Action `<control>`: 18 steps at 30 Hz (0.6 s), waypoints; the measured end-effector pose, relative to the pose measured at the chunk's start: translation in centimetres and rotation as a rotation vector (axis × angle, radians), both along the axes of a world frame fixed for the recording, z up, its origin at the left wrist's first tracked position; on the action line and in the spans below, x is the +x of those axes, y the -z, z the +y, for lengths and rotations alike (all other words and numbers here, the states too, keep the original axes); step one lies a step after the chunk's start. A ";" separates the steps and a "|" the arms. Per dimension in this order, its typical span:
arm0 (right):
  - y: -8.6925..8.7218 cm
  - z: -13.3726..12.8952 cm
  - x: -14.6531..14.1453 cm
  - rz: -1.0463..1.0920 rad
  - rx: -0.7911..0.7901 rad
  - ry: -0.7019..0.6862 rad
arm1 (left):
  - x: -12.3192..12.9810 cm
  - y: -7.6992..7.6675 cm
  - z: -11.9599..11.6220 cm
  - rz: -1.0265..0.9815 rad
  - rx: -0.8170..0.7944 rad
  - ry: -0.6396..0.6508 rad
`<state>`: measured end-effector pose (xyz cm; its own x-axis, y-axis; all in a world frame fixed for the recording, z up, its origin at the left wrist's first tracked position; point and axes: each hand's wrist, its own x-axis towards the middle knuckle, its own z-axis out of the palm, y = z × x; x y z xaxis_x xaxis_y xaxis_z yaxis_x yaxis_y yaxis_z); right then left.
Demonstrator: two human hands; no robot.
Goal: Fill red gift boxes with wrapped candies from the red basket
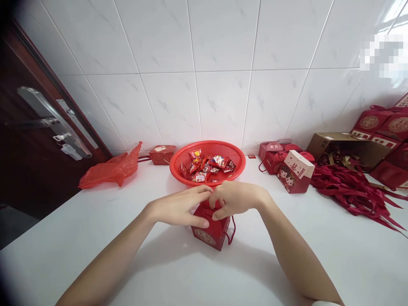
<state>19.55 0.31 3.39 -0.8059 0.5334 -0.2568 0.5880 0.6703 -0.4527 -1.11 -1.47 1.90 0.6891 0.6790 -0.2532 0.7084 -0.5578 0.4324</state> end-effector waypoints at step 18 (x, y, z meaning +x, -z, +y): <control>7.3 2.2 4.6 0.228 -0.383 0.322 | 0.7 0.9 0.5 0.042 -0.074 -0.154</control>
